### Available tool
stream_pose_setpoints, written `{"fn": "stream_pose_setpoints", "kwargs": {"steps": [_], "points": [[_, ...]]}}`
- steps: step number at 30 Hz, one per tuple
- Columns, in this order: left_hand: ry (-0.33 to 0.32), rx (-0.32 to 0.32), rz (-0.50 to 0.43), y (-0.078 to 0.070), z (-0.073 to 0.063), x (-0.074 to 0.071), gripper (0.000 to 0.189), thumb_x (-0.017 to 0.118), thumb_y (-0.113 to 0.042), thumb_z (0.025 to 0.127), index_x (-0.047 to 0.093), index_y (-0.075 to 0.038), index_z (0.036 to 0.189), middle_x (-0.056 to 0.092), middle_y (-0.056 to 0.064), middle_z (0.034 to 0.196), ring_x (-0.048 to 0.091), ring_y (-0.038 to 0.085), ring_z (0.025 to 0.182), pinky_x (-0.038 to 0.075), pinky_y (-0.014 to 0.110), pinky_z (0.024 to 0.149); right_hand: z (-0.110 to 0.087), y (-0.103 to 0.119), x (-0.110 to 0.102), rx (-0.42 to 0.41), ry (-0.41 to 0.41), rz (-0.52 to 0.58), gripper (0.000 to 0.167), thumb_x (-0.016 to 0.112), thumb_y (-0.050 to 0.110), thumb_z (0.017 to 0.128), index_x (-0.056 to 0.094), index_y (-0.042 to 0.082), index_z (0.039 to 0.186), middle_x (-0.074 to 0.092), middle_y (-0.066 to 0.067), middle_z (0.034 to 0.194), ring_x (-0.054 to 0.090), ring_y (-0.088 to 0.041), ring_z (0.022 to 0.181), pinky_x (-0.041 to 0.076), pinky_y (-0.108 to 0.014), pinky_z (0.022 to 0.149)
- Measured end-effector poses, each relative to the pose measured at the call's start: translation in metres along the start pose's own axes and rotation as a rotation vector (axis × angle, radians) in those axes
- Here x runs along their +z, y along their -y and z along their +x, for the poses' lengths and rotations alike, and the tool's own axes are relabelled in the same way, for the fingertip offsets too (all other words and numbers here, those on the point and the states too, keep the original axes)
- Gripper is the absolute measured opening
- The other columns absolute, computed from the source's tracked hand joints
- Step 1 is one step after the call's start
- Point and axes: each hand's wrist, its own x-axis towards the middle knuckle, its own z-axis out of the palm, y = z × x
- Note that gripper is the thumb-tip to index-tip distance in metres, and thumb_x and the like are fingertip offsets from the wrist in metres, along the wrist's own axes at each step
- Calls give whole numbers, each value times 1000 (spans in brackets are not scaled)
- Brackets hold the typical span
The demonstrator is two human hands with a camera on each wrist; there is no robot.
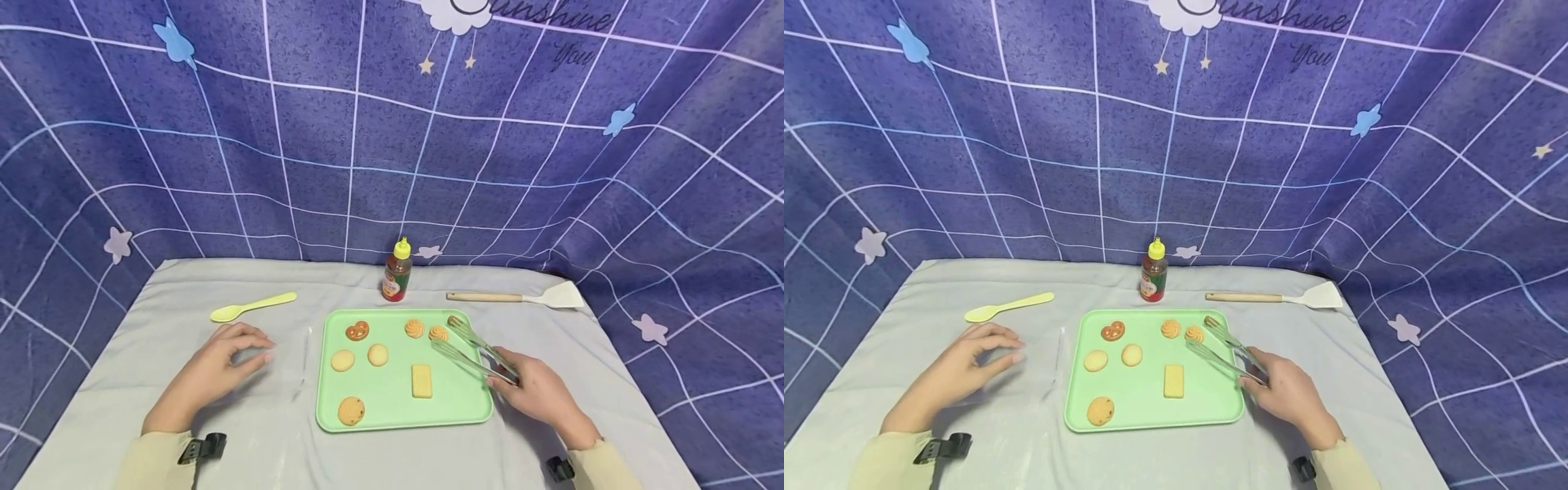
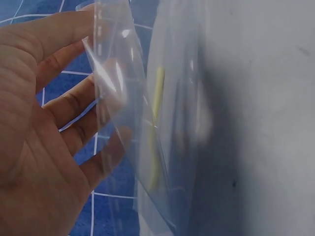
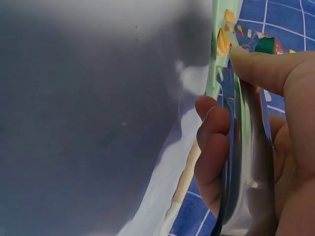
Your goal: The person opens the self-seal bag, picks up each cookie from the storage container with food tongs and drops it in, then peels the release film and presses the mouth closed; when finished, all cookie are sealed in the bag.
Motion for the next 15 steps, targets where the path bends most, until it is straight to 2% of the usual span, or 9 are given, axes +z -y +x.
{"fn": "stream_pose_setpoints", "kwargs": {"steps": [6,15], "points": [[3,-7,-4,-3,0,0,24,87,-8,80,78,-19,99,65,-6,106,57,19,104,39,27,95,5,1,0,-1,0,-6,57,80,33,88,65,7,136,70,-7,122,67,-21,101,54,-45,78],[9,-11,-12,-2,1,1,24,87,-9,81,78,-20,100,65,-7,107,58,19,104,38,25,96,7,1,-1,3,-16,-9,52,81,32,88,68,9,133,72,-6,115,64,-13,86,52,-41,69]]}}
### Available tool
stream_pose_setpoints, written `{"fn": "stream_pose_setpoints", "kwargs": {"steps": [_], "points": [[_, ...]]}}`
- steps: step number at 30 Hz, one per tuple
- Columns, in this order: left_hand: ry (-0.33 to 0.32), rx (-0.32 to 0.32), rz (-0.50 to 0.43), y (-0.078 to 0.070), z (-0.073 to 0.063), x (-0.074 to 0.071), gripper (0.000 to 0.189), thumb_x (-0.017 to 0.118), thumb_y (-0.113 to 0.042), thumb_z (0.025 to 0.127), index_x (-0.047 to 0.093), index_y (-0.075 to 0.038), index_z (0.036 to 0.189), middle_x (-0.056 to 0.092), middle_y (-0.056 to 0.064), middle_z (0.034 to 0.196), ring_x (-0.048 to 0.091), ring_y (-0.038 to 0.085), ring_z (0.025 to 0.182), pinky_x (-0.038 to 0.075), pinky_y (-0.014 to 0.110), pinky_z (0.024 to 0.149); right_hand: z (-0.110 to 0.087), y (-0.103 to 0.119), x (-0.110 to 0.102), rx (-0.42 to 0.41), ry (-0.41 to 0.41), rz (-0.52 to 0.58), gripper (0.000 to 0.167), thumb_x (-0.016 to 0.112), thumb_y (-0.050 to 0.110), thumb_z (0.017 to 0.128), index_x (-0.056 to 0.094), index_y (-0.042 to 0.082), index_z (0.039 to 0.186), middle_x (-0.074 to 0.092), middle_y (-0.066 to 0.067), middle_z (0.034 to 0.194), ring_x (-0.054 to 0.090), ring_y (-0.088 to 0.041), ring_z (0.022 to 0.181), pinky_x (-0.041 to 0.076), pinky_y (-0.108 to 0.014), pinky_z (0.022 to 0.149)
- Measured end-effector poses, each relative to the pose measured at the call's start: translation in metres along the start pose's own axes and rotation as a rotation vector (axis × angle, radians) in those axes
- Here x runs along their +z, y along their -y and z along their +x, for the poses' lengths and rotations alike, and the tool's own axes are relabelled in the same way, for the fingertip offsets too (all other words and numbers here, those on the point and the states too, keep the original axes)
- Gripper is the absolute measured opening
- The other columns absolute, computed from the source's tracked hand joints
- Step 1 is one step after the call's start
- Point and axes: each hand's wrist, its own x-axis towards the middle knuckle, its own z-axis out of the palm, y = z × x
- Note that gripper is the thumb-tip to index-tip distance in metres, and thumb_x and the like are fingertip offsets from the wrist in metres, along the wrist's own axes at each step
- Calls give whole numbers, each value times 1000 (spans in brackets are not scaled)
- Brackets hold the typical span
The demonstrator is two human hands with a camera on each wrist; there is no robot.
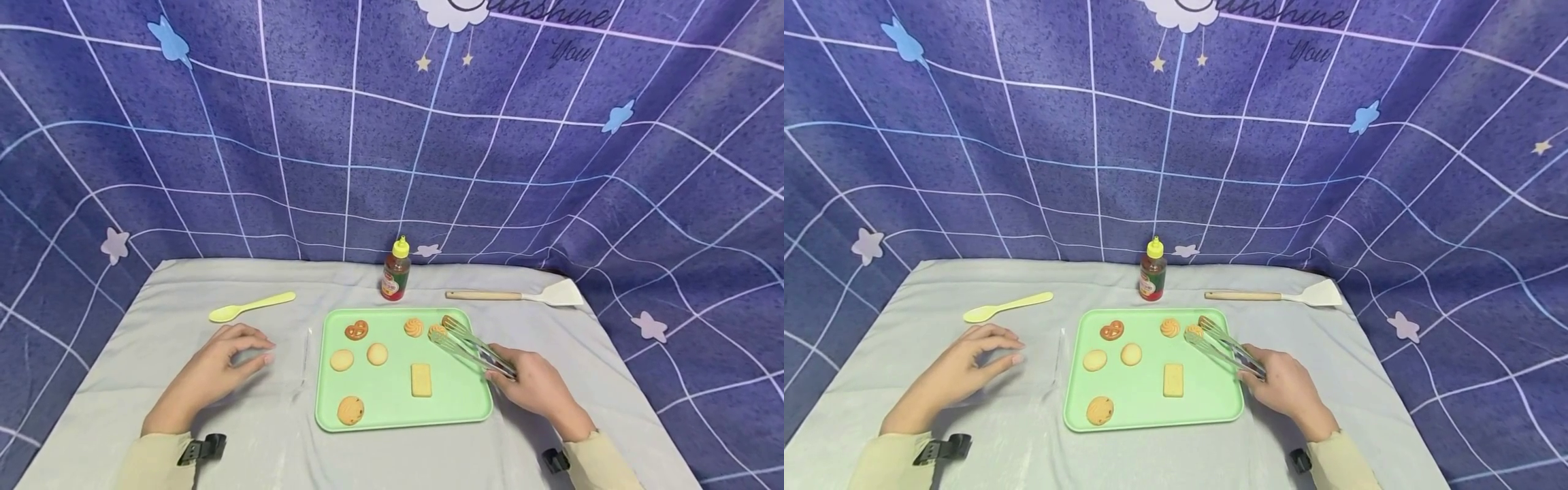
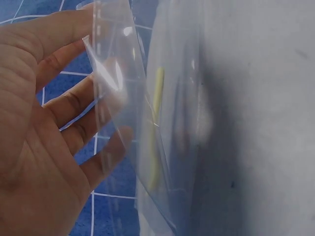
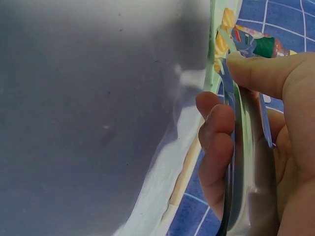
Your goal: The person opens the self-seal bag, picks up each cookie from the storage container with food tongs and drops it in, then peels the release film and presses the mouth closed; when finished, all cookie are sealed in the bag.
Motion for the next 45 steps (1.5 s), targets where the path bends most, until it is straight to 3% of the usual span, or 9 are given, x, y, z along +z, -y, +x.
{"fn": "stream_pose_setpoints", "kwargs": {"steps": [13,20,25,33,37,40,45], "points": [[8,-23,-1,-1,1,0,22,86,-10,82,78,-19,100,65,-7,107,57,19,104,40,27,94,2,5,0,-32,-30,30,50,81,32,88,70,10,131,74,-1,105,54,-8,72,47,-37,63],[13,-22,-7,-1,1,1,22,86,-9,82,78,-19,100,65,-8,106,58,19,104,40,28,94,4,6,3,-11,2,13,54,81,32,88,67,9,134,73,-4,114,61,-11,81,50,-38,67],[18,-28,-2,1,0,3,21,86,-9,82,78,-17,100,65,-8,106,57,18,104,40,26,95,5,5,6,-33,3,1,53,80,32,88,67,7,133,72,-8,118,69,-22,95,54,-44,74],[26,-32,8,1,-1,3,20,85,-10,83,77,-17,101,64,-7,108,56,18,106,37,22,97,4,7,5,-31,10,-9,50,80,30,89,69,6,131,72,-9,118,70,-29,101,56,-50,80],[20,-25,7,1,-1,2,20,85,-10,83,78,-16,101,65,-7,107,57,19,105,39,25,96,3,6,4,-40,11,17,50,81,30,88,69,6,130,73,-7,115,69,-18,91,55,-44,75],[18,-25,10,0,-1,2,20,85,-10,83,78,-16,101,65,-7,107,57,19,106,39,26,96,2,3,5,-57,7,47,50,81,31,88,70,5,129,74,-4,109,60,-7,77,51,-36,69],[13,-26,13,0,-1,1,21,86,-10,83,78,-17,100,65,-7,107,57,19,105,38,23,96,3,6,6,-76,-3,101,50,81,32,88,70,5,129,74,-1,106,58,-5,75,52,-33,68]]}}
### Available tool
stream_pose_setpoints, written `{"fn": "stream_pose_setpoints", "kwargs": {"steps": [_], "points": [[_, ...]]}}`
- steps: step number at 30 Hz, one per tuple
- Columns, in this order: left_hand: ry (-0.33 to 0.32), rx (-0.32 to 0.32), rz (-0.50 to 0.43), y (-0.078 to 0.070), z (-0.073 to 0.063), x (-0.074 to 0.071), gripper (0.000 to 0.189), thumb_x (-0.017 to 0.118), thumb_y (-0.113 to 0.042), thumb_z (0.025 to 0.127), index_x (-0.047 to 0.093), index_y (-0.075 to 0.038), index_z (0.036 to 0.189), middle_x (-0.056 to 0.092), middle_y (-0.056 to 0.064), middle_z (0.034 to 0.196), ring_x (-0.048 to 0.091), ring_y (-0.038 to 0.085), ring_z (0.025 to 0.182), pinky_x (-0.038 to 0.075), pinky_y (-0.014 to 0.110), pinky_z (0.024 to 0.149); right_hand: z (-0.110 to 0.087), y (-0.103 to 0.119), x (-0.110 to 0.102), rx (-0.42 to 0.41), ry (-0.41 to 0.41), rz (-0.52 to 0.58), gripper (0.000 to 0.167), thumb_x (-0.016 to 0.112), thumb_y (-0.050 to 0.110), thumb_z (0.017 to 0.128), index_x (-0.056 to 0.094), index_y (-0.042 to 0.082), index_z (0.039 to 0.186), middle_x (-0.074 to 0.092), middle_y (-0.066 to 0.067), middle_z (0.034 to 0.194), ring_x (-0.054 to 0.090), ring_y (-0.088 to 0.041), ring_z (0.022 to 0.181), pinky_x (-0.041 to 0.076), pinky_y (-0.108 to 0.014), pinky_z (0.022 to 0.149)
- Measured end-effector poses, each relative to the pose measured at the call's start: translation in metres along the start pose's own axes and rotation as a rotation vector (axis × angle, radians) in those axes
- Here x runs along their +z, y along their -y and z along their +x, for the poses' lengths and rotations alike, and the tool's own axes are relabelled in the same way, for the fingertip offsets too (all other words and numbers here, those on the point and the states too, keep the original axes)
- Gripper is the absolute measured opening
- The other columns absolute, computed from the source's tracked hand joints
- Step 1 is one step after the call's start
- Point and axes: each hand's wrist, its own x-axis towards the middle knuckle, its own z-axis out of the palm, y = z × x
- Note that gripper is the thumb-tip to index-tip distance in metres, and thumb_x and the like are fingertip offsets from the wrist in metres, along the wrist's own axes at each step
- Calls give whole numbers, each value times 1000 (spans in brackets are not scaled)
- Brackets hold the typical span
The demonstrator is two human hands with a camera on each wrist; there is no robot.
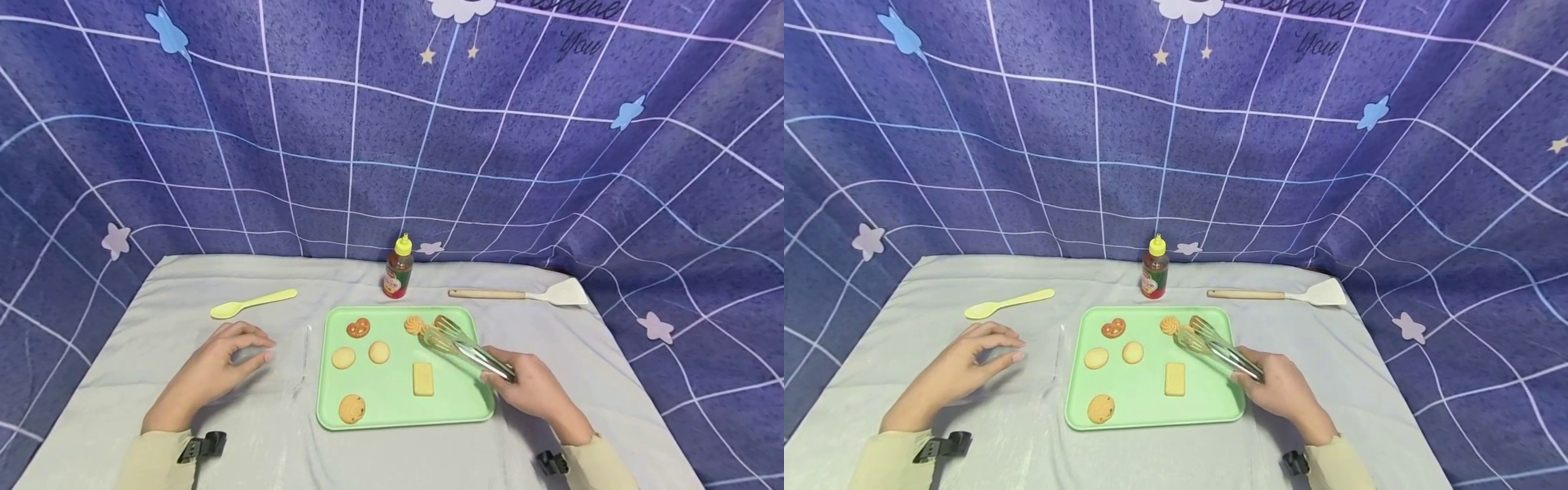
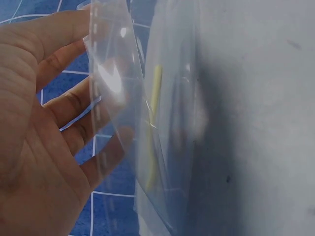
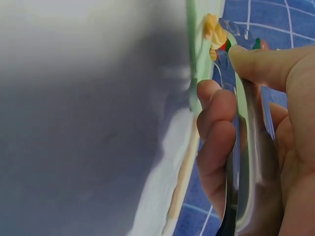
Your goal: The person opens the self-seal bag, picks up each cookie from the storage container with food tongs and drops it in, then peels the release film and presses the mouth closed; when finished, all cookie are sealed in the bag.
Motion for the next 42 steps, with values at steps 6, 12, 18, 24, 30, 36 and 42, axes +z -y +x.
{"fn": "stream_pose_setpoints", "kwargs": {"steps": [6,12,18,24,30,36,42], "points": [[-2,3,-2,0,0,-2,21,86,-9,83,78,-17,100,65,-6,107,57,19,105,39,25,96,12,24,4,-61,28,49,51,79,35,90,69,7,131,74,2,105,59,-4,77,53,-33,70],[7,-25,0,-2,0,-4,18,85,-12,84,78,-17,101,65,-6,108,56,19,107,39,29,96,31,57,12,-144,76,84,50,79,36,90,69,11,132,71,9,91,53,-4,66,47,-27,61],[19,-38,4,-4,0,-6,17,84,-14,85,78,-16,101,65,-6,108,57,20,106,41,35,94,55,94,29,-250,157,87,47,77,34,92,68,14,133,72,8,101,57,-5,73,50,-28,66],[48,-48,11,-4,1,-7,16,83,-17,87,78,-16,102,65,-7,110,58,20,107,43,38,94,74,130,47,-361,227,25,49,72,36,95,64,14,138,71,6,116,61,-3,82,54,-30,76],[61,-49,-4,-6,2,-8,15,82,-18,89,78,-16,103,64,-9,110,59,19,107,43,35,94,90,154,57,-446,264,-56,47,70,36,96,64,17,138,70,7,118,64,-3,91,56,-31,76],[50,-17,-11,-8,3,-9,16,83,-14,87,78,-17,102,64,-9,109,60,17,105,43,28,93,102,164,62,-465,273,-103,48,71,36,95,64,17,138,71,9,114,61,-3,81,52,-27,66],[65,-11,-3,-9,3,-10,14,82,-17,89,78,-19,102,63,-10,110,59,15,106,45,32,92,107,169,66,-470,283,-122,49,71,37,95,64,18,139,71,10,116,63,-1,87,54,-28,69]]}}
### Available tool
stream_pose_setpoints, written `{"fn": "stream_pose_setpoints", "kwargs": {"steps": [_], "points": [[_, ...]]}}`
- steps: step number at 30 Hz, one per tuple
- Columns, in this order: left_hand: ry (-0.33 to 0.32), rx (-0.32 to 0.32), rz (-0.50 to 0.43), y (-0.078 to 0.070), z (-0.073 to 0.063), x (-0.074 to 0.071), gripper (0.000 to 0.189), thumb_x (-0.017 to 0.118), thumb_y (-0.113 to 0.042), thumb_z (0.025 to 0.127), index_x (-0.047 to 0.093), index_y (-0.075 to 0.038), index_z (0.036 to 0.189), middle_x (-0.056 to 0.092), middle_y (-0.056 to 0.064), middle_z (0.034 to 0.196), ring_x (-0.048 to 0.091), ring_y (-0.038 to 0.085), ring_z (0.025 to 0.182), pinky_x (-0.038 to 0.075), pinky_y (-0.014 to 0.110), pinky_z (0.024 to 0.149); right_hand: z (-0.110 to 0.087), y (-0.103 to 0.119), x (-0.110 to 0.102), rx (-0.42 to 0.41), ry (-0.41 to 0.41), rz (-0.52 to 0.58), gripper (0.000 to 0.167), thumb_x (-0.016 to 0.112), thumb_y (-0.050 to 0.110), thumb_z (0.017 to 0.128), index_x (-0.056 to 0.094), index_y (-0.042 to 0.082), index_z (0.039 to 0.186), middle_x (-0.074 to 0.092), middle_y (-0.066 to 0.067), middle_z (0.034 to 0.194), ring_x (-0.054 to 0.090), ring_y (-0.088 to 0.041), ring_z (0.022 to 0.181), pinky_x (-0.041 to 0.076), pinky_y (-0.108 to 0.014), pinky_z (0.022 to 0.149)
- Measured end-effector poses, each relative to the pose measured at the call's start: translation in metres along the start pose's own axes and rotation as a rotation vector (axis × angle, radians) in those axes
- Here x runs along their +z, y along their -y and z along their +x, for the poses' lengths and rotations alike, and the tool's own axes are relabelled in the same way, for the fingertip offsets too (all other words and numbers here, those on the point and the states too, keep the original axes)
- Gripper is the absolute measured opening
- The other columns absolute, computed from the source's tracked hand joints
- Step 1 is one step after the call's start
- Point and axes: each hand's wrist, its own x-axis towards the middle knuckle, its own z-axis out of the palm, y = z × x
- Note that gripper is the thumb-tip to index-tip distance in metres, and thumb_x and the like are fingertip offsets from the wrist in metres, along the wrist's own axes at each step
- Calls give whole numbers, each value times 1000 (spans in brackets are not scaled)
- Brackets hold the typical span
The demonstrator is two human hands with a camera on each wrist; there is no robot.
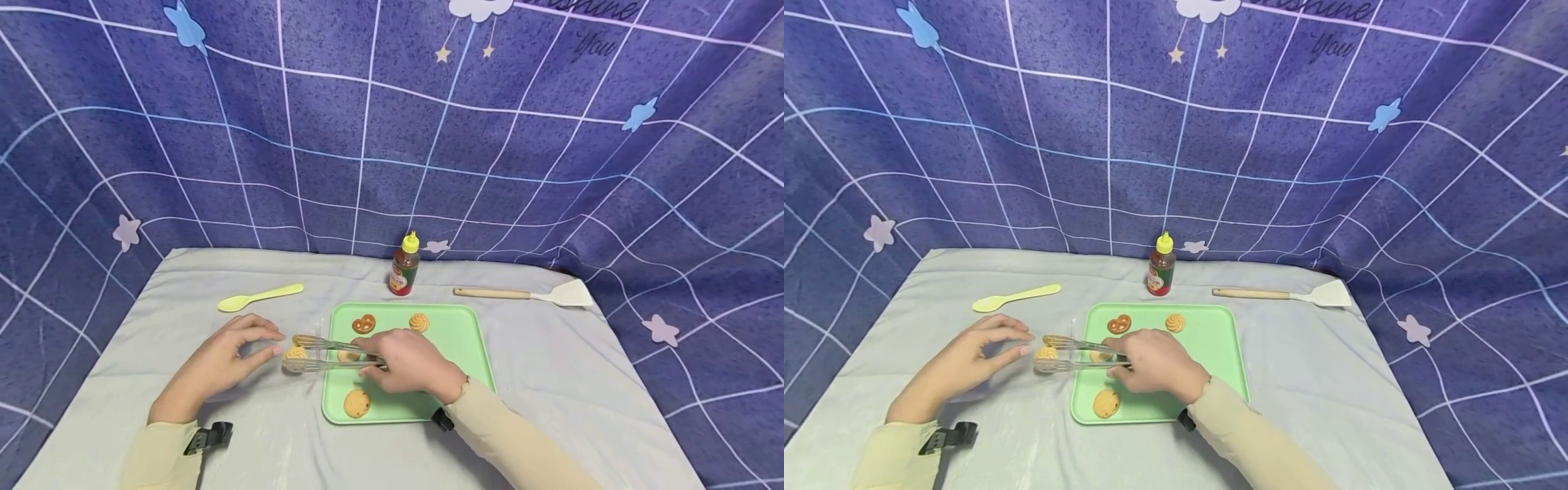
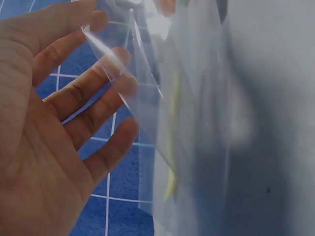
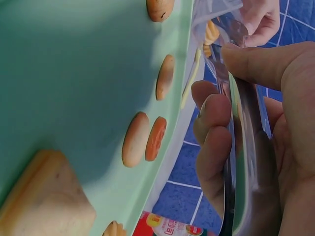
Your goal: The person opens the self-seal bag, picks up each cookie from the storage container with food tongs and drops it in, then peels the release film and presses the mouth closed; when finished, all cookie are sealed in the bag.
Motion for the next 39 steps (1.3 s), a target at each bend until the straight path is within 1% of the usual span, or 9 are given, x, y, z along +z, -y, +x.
{"fn": "stream_pose_setpoints", "kwargs": {"steps": [3,5,10,18,23,28,30,33,39], "points": [[6,-12,11,-1,0,0,13,81,-20,89,79,-20,102,63,-11,111,58,16,108,46,38,91,3,2,0,2,9,-1,49,70,38,95,64,18,139,70,10,119,63,-2,88,54,-28,70],[10,-17,10,-2,1,0,12,81,-22,90,79,-20,102,63,-10,112,58,16,108,47,41,91,6,3,1,9,18,3,49,70,39,95,64,19,139,70,9,118,61,-1,84,51,-26,65],[9,-9,-2,-5,2,0,11,80,-22,90,79,-23,102,63,-10,112,58,18,108,46,42,91,12,6,1,21,38,12,48,70,40,95,65,21,138,71,9,115,57,-1,75,44,-23,54],[17,-14,-5,-5,1,-1,13,79,-24,91,78,-26,104,63,-10,113,57,17,110,46,44,92,21,11,2,40,67,5,50,72,40,93,65,20,139,72,8,103,53,-3,67,42,-24,50],[16,-12,-2,-7,2,-1,15,80,-24,91,79,-27,105,63,-10,113,57,17,110,46,45,93,27,16,1,52,89,-9,51,72,41,93,64,21,140,68,12,90,51,-4,63,41,-25,48],[14,-2,-6,-8,2,-1,13,80,-23,91,79,-26,104,63,-10,112,57,17,108,46,45,92,31,19,1,65,119,-5,51,71,42,94,63,24,141,53,14,69,43,-5,56,35,-27,45],[15,-3,-9,-7,2,-1,13,80,-23,91,79,-26,103,63,-10,112,57,16,109,46,44,92,31,20,1,68,128,-9,51,71,43,94,63,24,141,50,13,65,41,-6,54,34,-27,44],[21,-2,-13,-6,1,-1,13,79,-22,91,79,-27,104,63,-10,113,57,16,109,47,44,91,30,20,1,73,132,-7,52,71,43,94,62,24,141,54,13,69,42,-6,54,35,-27,45],[33,0,-26,-3,0,0,14,79,-22,92,79,-25,106,63,-9,114,57,18,110,47,46,91,21,16,-1,66,95,2,51,71,42,93,64,22,140,70,10,93,52,-4,65,41,-26,47]]}}
